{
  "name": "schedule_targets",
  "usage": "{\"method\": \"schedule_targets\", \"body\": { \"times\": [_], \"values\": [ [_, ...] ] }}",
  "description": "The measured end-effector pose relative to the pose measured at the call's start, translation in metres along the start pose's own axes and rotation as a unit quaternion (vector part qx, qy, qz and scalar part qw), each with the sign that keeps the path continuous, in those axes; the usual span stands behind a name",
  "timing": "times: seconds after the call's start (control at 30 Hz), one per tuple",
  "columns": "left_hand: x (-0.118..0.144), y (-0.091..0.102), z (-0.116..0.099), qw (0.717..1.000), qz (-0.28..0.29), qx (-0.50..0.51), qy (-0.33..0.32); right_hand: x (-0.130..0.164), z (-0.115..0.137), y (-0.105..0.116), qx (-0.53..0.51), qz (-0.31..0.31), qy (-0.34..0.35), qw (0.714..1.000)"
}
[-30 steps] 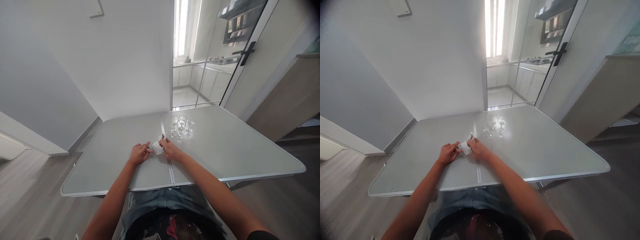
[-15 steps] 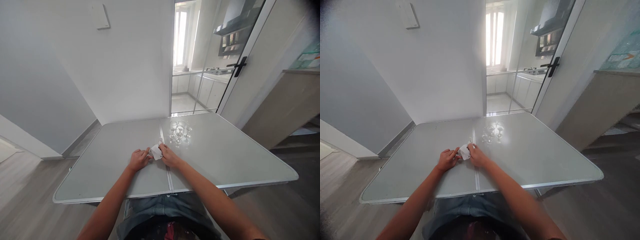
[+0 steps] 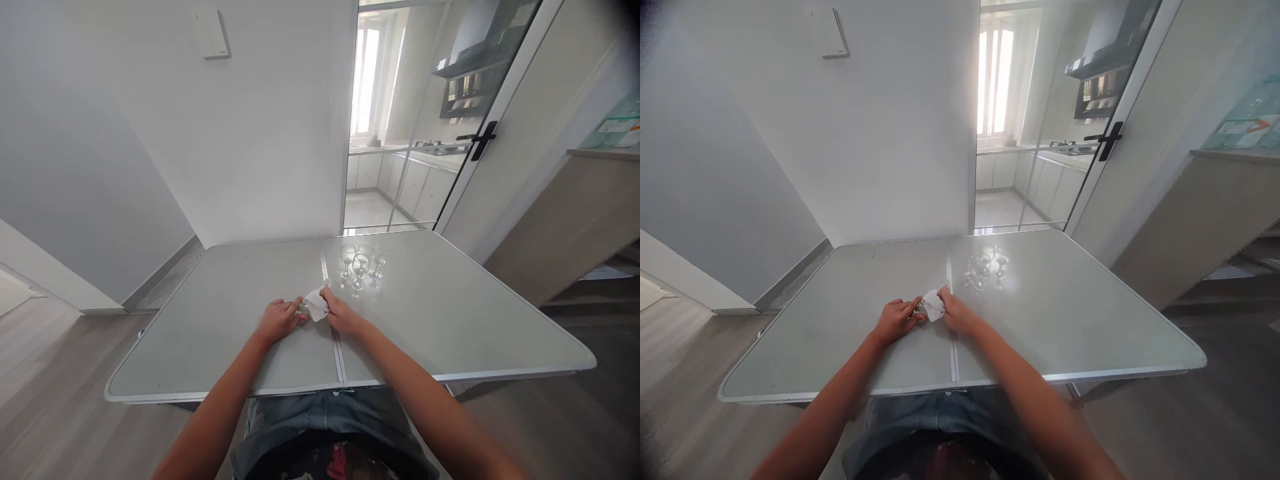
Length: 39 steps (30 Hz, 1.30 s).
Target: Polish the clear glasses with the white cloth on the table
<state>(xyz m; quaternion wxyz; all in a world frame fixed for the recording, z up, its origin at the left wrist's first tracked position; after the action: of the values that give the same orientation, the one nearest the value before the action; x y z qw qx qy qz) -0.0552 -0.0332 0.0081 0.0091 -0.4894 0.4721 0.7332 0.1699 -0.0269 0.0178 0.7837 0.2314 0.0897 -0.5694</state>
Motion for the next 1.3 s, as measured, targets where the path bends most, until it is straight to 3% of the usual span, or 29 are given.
{"method": "schedule_targets", "body": {
  "times": [0.17,0.33,0.5,0.63,0.73,0.9,1.1,1.2,1.3],
  "values": [
    [0.002,0.002,0.007,1.0,0.005,-0.009,-0.004,-0.002,-0.005,-0.002,-0.021,0.016,-0.051,0.998],
    [0.005,-0.001,0.012,1.0,0.019,0.006,0.003,-0.004,0.002,0.006,-0.14,0.028,-0.106,0.984],
    [0.005,-0.003,0.006,1.0,-0.02,0.005,0.022,-0.003,0.008,0.005,-0.06,-0.011,-0.041,0.997],
    [0.004,-0.003,0.005,1.0,-0.002,-0.017,0.016,-0.003,0.005,-0.002,0.005,0.001,-0.013,1.0],
    [0.004,-0.002,0.007,1.0,0.005,-0.024,0.012,-0.005,0.005,-0.002,-0.017,-0.002,-0.037,0.999],
    [0.002,-0.002,0.008,0.999,-0.029,0.001,0.028,-0.006,0.011,0.003,-0.125,-0.027,-0.063,0.99],
    [0.004,-0.001,0.008,1.0,-0.024,-0.017,0.01,-0.004,0.007,-0.008,-0.01,-0.041,0.024,0.999],
    [0.005,-0.001,0.012,1.0,-0.01,-0.019,0.022,-0.005,0.002,-0.011,-0.018,-0.039,-0.005,0.999],
    [0.004,-0.002,0.015,1.0,-0.013,0.012,0.026,-0.006,0.001,-0.008,-0.095,-0.018,-0.068,0.993]
  ]
}}
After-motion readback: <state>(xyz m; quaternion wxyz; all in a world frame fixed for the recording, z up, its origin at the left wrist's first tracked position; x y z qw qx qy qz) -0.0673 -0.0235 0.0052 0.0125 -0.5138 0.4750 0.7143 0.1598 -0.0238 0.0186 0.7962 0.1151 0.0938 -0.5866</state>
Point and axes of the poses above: each hand's wrist, its own x-axis away from the middle knuckle, its own y-axis out of the back of the hand, z = x × y, the point moved 2 cm from there along -x, towards the middle knuckle, and after that the axes turned 10 degrees about -z, right-handed, at the moved point
